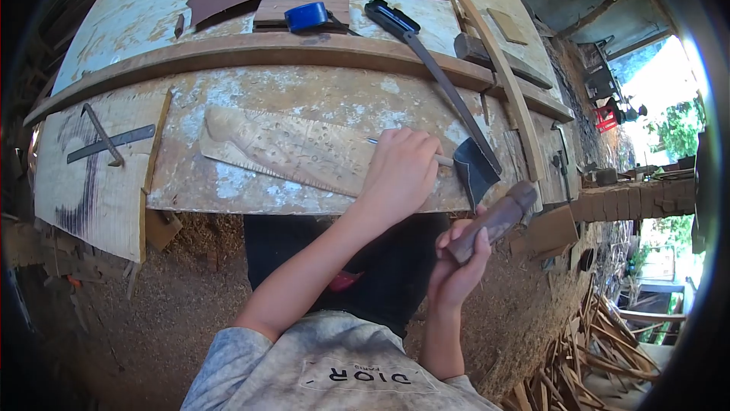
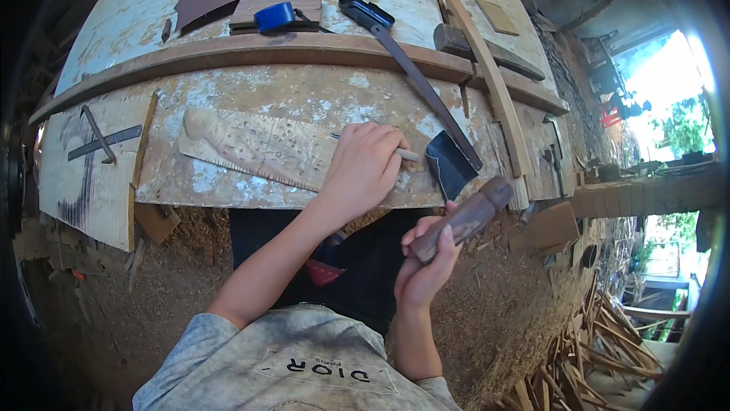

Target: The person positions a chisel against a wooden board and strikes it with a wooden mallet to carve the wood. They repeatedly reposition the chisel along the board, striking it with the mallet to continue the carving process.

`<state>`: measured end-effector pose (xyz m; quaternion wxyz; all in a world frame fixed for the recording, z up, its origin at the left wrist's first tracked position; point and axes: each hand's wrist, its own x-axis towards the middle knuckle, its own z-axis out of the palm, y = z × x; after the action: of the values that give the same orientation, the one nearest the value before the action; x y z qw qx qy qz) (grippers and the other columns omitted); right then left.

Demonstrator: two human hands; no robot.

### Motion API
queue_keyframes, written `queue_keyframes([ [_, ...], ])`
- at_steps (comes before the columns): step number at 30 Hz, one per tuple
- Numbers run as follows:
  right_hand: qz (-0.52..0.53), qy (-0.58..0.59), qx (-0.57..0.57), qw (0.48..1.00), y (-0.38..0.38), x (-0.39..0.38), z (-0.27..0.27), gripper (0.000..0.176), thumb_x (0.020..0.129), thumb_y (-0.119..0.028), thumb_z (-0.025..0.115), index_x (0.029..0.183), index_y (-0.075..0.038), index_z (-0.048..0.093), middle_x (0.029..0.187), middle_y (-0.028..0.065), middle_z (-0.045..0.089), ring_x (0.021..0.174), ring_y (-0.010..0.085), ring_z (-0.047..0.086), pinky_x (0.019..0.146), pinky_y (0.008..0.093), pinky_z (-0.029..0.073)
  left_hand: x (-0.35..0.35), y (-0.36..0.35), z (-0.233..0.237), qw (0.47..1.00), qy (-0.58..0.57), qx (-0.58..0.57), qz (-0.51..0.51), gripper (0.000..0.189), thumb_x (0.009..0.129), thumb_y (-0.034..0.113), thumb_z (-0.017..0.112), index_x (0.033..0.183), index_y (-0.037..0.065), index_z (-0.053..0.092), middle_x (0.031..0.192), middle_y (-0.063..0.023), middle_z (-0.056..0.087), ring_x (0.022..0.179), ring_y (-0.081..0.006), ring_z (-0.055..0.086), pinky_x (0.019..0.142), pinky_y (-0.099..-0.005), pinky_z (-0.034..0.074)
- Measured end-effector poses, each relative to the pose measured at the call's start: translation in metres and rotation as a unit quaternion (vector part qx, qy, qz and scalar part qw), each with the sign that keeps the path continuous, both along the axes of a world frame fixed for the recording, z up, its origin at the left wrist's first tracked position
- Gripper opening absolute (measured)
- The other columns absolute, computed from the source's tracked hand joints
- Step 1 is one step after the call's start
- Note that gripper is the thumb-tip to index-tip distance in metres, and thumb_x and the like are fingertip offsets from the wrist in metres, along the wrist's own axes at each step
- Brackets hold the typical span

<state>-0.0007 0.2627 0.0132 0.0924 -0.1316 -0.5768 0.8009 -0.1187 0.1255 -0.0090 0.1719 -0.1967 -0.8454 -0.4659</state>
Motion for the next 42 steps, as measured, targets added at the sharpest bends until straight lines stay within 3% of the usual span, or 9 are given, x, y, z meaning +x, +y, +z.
queue_keyframes([
  [3, 0.145, -0.074, 0.069, 0.984, 0.008, 0.005, -0.003, 0.052, 0.106, -0.031, 0.05, 0.145, 0.003, 0.047, 0.082, 0.0057, 0.055, 0.063, 0.013, 0.054, 0.058, 0.0265, 0.045, -0.001, 0.0, -0.001, 1.0, 0.014, -0.01, 0.015, 0.011, 0.094, 0.01, 0.06, 0.1, 0.006, 0.068, 0.102, -0.0099, 0.069, 0.107, -0.03, 0.063, 0.098, -0.0446, 0.04],
  [8, -0.072, 0.011, -0.028, 0.997, -0.009, -0.004, -0.002, 0.055, 0.105, -0.031, 0.056, 0.148, 0.0, 0.042, 0.086, 0.0069, 0.059, 0.07, 0.0133, 0.057, 0.06, 0.0267, 0.048, -0.003, 0.001, -0.003, 1.0, 0.0, -0.01, 0.015, 0.012, 0.094, 0.01, 0.059, 0.099, 0.006, 0.069, 0.102, -0.01, 0.068, 0.107, -0.0292, 0.063, 0.098, -0.0452, 0.04],
  [10, 0.128, -0.056, 0.06, 0.988, 0.008, 0.001, -0.012, 0.052, 0.105, -0.031, 0.055, 0.146, 0.0, 0.043, 0.085, 0.0068, 0.058, 0.07, 0.014, 0.057, 0.06, 0.0272, 0.049, -0.005, 0.007, 0.001, 1.0, 0.004, -0.012, 0.003, 0.012, 0.094, 0.01, 0.059, 0.099, 0.006, 0.069, 0.102, -0.0102, 0.068, 0.107, -0.0292, 0.063, 0.097, -0.0453, 0.04],
  [13, 0.117, -0.029, 0.02, 0.993, 0.016, -0.001, -0.004, 0.053, 0.103, -0.03, 0.057, 0.144, 0.0, 0.044, 0.085, 0.007, 0.059, 0.069, 0.0151, 0.058, 0.061, 0.028, 0.049, 0.002, -0.007, -0.004, 0.999, -0.001, -0.021, 0.026, 0.013, 0.094, 0.01, 0.059, 0.1, 0.006, 0.069, 0.103, -0.0104, 0.068, 0.107, -0.0296, 0.063, 0.097, -0.0454, 0.04],
  [16, -0.056, 0.021, -0.023, 0.998, -0.01, -0.007, -0.002, 0.058, 0.097, -0.034, 0.06, 0.141, 0.003, 0.048, 0.082, 0.0071, 0.058, 0.066, 0.0143, 0.057, 0.058, 0.0266, 0.048, 0.001, 0.003, 0.0, 1.0, -0.002, -0.022, 0.014, 0.013, 0.094, 0.01, 0.059, 0.101, 0.006, 0.068, 0.103, -0.0104, 0.068, 0.107, -0.0301, 0.063, 0.098, -0.0455, 0.04],
  [19, 0.148, -0.08, 0.047, 0.985, 0.007, -0.01, -0.002, 0.058, 0.099, -0.035, 0.059, 0.141, 0.003, 0.048, 0.081, 0.0071, 0.057, 0.063, 0.0138, 0.057, 0.055, 0.0255, 0.046, -0.001, -0.004, -0.002, 1.0, 0.009, -0.023, 0.018, 0.012, 0.093, 0.009, 0.061, 0.102, 0.006, 0.068, 0.103, -0.01, 0.068, 0.106, -0.0304, 0.062, 0.098, -0.0457, 0.04],
  [22, 0.007, 0.01, -0.042, 0.999, -0.007, -0.019, 0.011, 0.059, 0.098, -0.036, 0.061, 0.141, 0.003, 0.049, 0.078, 0.0063, 0.058, 0.058, 0.0122, 0.055, 0.05, 0.0243, 0.044, 0.0, -0.005, 0.001, 1.0, -0.004, -0.024, 0.014, 0.013, 0.092, 0.008, 0.061, 0.103, 0.006, 0.068, 0.104, -0.0094, 0.068, 0.107, -0.0301, 0.062, 0.1, -0.0457, 0.04],
  [25, 0.147, -0.111, 0.056, 0.981, 0.003, -0.015, 0.007, 0.058, 0.099, -0.036, 0.06, 0.141, 0.002, 0.049, 0.078, 0.0059, 0.059, 0.055, 0.0115, 0.054, 0.045, 0.0241, 0.041, 0.0, -0.003, -0.002, 0.999, 0.007, -0.028, 0.02, 0.014, 0.092, 0.008, 0.062, 0.104, 0.006, 0.068, 0.105, -0.0088, 0.068, 0.108, -0.0296, 0.062, 0.101, -0.0453, 0.039],
  [42, 0.088, -0.044, -0.043, 0.994, 0.021, -0.024, 0.001, 0.053, 0.107, -0.035, 0.047, 0.14, 0.005, 0.049, 0.072, 0.0061, 0.053, 0.046, 0.0131, 0.046, 0.04, 0.0256, 0.038, 0.002, -0.011, 0.0, 0.999, 0.021, 0.036, 0.018, 0.004, 0.088, 0.007, 0.066, 0.091, 0.009, 0.067, 0.097, -0.0055, 0.065, 0.097, -0.0284, 0.06, 0.089, -0.0435, 0.038],
])
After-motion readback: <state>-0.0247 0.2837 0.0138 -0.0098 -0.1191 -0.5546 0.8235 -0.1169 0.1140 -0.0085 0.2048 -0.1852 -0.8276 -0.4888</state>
